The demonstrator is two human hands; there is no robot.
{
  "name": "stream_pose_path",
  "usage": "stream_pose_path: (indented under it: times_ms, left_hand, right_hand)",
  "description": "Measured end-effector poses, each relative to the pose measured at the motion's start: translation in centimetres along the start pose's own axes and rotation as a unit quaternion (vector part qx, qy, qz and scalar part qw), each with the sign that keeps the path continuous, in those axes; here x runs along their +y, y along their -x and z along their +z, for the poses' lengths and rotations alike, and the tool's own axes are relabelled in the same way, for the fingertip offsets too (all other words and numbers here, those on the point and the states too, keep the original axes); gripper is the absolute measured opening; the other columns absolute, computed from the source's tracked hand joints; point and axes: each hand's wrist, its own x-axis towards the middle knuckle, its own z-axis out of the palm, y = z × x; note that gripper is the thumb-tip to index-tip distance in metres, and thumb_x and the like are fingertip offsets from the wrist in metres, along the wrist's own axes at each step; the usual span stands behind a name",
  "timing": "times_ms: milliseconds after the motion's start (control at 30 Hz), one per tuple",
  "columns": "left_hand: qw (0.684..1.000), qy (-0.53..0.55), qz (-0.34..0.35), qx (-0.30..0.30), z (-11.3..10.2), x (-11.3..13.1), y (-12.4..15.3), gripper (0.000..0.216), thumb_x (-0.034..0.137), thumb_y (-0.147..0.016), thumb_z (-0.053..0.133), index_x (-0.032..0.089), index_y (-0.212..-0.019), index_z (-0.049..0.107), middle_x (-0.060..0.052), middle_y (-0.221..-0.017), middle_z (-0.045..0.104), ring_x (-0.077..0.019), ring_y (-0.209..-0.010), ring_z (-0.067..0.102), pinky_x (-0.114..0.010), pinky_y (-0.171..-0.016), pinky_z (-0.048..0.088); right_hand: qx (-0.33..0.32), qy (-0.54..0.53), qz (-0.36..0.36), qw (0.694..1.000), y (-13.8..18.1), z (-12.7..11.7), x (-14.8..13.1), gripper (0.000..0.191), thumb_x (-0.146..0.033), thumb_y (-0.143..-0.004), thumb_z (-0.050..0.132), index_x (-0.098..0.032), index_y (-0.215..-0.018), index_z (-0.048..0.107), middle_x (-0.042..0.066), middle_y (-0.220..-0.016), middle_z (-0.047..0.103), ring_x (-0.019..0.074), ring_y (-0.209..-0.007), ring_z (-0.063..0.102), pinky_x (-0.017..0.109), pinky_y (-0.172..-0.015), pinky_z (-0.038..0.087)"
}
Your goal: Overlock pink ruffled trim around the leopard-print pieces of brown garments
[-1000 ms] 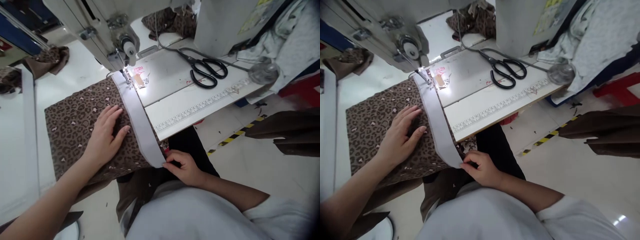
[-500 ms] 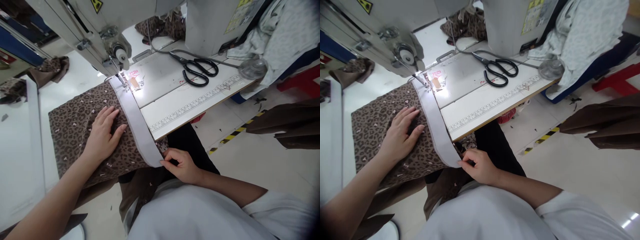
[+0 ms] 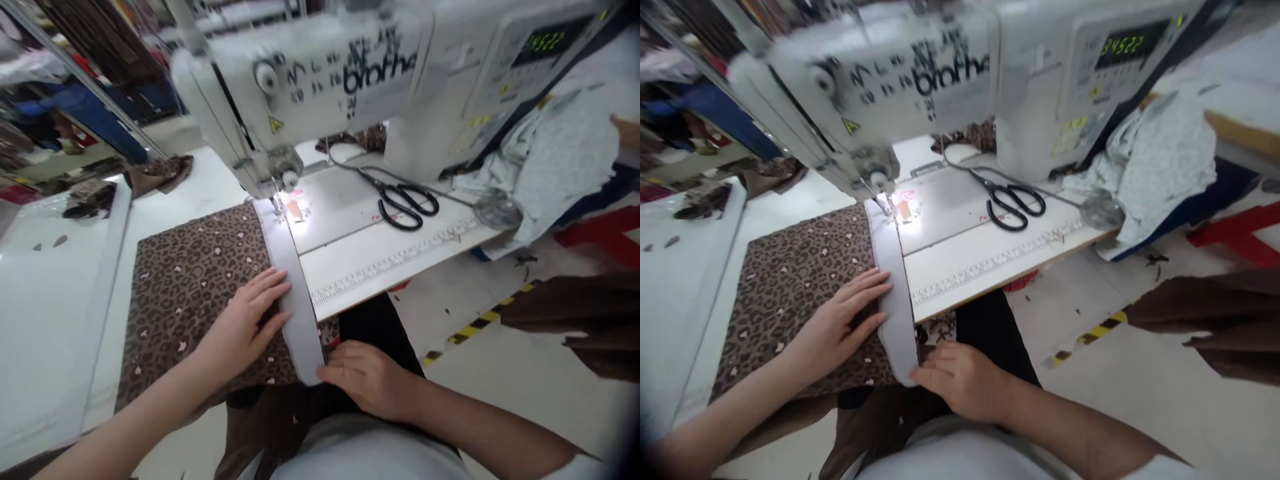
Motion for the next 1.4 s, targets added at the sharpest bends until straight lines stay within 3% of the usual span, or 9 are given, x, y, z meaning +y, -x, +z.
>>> stream_pose_path:
  times_ms: [167, 300, 400, 633, 1000, 1233, 1300, 1400]
  left_hand:
    - [0.998, -0.016, -0.039, -0.054, -0.1, 0.5, 0.6, 0.047, 0.041, -0.088, 0.037, 0.028, -0.132, 0.031, -0.004, -0.142, 0.027, -0.0277, -0.131, 0.020, -0.058, -0.100, 0.025]
    - [0.996, -0.010, -0.047, -0.081, -0.6, 0.4, 0.6, 0.050, 0.044, -0.087, 0.035, 0.028, -0.134, 0.029, -0.004, -0.143, 0.023, -0.0290, -0.131, 0.018, -0.059, -0.100, 0.023]
    - [0.996, -0.018, -0.046, -0.077, -0.8, -0.3, -0.1, 0.051, 0.044, -0.087, 0.036, 0.028, -0.134, 0.028, -0.003, -0.144, 0.022, -0.0280, -0.131, 0.018, -0.058, -0.100, 0.023]
    - [0.998, -0.041, -0.022, -0.039, -1.5, -3.4, -3.3, 0.051, 0.044, -0.085, 0.039, 0.025, -0.132, 0.033, -0.006, -0.142, 0.027, -0.0263, -0.131, 0.020, -0.052, -0.100, 0.025]
    - [0.998, -0.061, 0.016, 0.010, -2.6, -8.3, -8.0, 0.052, 0.045, -0.085, 0.039, 0.021, -0.130, 0.034, -0.010, -0.138, 0.031, -0.0250, -0.127, 0.026, -0.045, -0.099, 0.028]
    - [0.993, -0.111, 0.032, 0.014, -3.9, -12.7, -11.9, 0.049, 0.048, -0.084, 0.040, 0.013, -0.117, 0.047, -0.015, -0.119, 0.048, -0.0281, -0.114, 0.041, -0.042, -0.090, 0.037]
    - [0.990, -0.134, 0.024, 0.040, -4.2, -12.5, -11.9, 0.050, 0.049, -0.083, 0.041, 0.010, -0.112, 0.050, -0.017, -0.120, 0.046, -0.0298, -0.116, 0.038, -0.044, -0.093, 0.034]
    - [0.989, -0.121, 0.076, 0.037, -3.7, -8.8, -8.8, 0.060, 0.055, -0.079, 0.044, 0.011, -0.120, 0.045, -0.016, -0.127, 0.041, -0.0293, -0.121, 0.032, -0.044, -0.099, 0.027]
  right_hand:
    - [-0.014, 0.020, -0.013, 1.000, -1.2, -0.8, -0.7, 0.014, -0.007, -0.084, 0.047, -0.012, -0.089, 0.059, 0.005, -0.072, 0.061, 0.0127, -0.071, 0.053, 0.028, -0.071, 0.046]
    - [0.008, -0.004, 0.014, 1.000, -2.0, -0.8, -0.9, 0.014, -0.007, -0.083, 0.047, -0.014, -0.089, 0.058, 0.006, -0.081, 0.062, 0.0165, -0.086, 0.054, 0.030, -0.077, 0.045]
    - [0.011, -0.027, 0.027, 0.999, -3.6, -1.2, -0.3, 0.018, -0.001, -0.081, 0.044, -0.013, -0.088, 0.057, 0.006, -0.081, 0.061, 0.0161, -0.083, 0.053, 0.029, -0.076, 0.045]
    - [-0.044, 0.010, 0.063, 0.997, -7.5, -2.5, 2.7, 0.020, -0.002, -0.081, 0.040, -0.014, -0.079, 0.056, 0.005, -0.078, 0.057, 0.0164, -0.077, 0.049, 0.030, -0.069, 0.042]
    - [-0.113, 0.117, 0.029, 0.986, -13.0, -3.5, 8.0, 0.021, -0.006, -0.082, 0.040, -0.014, -0.072, 0.056, 0.006, -0.070, 0.054, 0.0165, -0.070, 0.047, 0.028, -0.062, 0.037]
    - [-0.121, 0.164, 0.041, 0.978, -16.8, -3.3, 11.1, 0.019, -0.003, -0.080, 0.042, -0.013, -0.075, 0.058, 0.006, -0.073, 0.057, 0.0182, -0.073, 0.050, 0.029, -0.062, 0.038]
    - [-0.100, 0.145, 0.059, 0.983, -16.2, -3.7, 10.1, 0.022, -0.004, -0.082, 0.039, -0.014, -0.081, 0.059, 0.007, -0.078, 0.059, 0.0191, -0.077, 0.052, 0.031, -0.066, 0.041]
    - [-0.051, 0.089, 0.059, 0.993, -11.8, -4.3, 6.5, 0.024, -0.007, -0.081, 0.039, -0.017, -0.094, 0.057, 0.009, -0.088, 0.059, 0.0201, -0.082, 0.053, 0.034, -0.072, 0.043]
